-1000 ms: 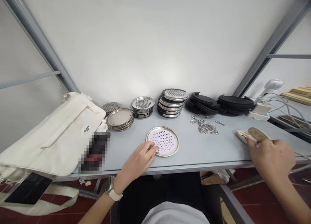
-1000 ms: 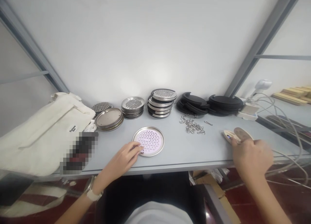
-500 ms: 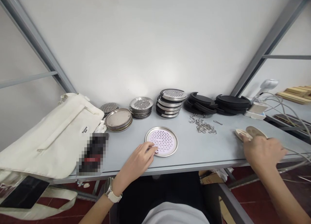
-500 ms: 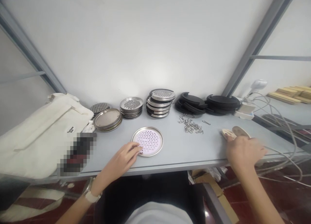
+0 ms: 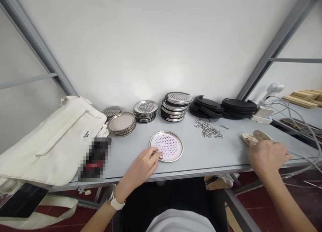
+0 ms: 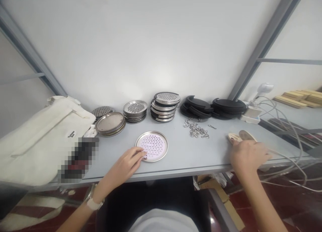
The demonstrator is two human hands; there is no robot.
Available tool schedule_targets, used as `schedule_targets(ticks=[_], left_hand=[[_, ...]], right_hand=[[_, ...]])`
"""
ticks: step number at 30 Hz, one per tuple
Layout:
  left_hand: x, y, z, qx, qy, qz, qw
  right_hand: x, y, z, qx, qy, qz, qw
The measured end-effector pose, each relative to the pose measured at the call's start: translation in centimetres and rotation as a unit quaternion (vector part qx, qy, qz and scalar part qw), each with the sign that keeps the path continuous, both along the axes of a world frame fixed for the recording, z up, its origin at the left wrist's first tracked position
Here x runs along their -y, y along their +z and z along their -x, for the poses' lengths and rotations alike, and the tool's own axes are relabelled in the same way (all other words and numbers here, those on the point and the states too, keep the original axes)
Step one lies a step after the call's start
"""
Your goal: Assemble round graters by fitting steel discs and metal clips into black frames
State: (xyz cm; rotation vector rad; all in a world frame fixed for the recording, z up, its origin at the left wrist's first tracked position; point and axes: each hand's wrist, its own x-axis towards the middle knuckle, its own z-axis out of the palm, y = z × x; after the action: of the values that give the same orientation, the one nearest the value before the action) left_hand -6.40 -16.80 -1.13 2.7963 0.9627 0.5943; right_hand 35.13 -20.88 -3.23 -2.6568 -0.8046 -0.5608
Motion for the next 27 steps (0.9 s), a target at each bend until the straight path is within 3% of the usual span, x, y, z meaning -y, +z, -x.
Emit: schedule_targets(ticks=[3,6,10,13,18,23,27], left_hand=[[0.0,0.0,0.0,0.0,-0.002,-0.003,1.0],[0.0,0.0,0.0,0.0,-0.005,-0.007,1.0],[0.0,-0.1,0.0,0.004,-0.004,-0.01,1.0],[0.0,-0.1,0.0,0.006,-0.006,-0.011,1.0],[0.0,0.0,0.0,0.007,-0.004,-0.013,1.0],[-0.1,-0.1,0.1,0.003,-0.003,-0.012,1.0],[0.0,-0.1,0.0,-0.003,-0.003,-0.013,1.0]], right_hand=[[-0.1,-0.6,-0.2,0.038,-0.027,-0.012,0.999],[-0.1,-1.1,-0.5,0.064,-0.009,-0.029,0.997],[0.0,-1.6,-1.2,0.074,0.089,-0.072,0.991],[0.1,-1.1,-1.1,0.083,0.195,-0.142,0.967],[1.7,2.2,2.7,-0.033,0.329,-0.218,0.918],[4.5,6.3,8.6,-0.156,0.392,-0.273,0.865],[6.7,8.1,11.9,-0.22,0.427,-0.287,0.829]])
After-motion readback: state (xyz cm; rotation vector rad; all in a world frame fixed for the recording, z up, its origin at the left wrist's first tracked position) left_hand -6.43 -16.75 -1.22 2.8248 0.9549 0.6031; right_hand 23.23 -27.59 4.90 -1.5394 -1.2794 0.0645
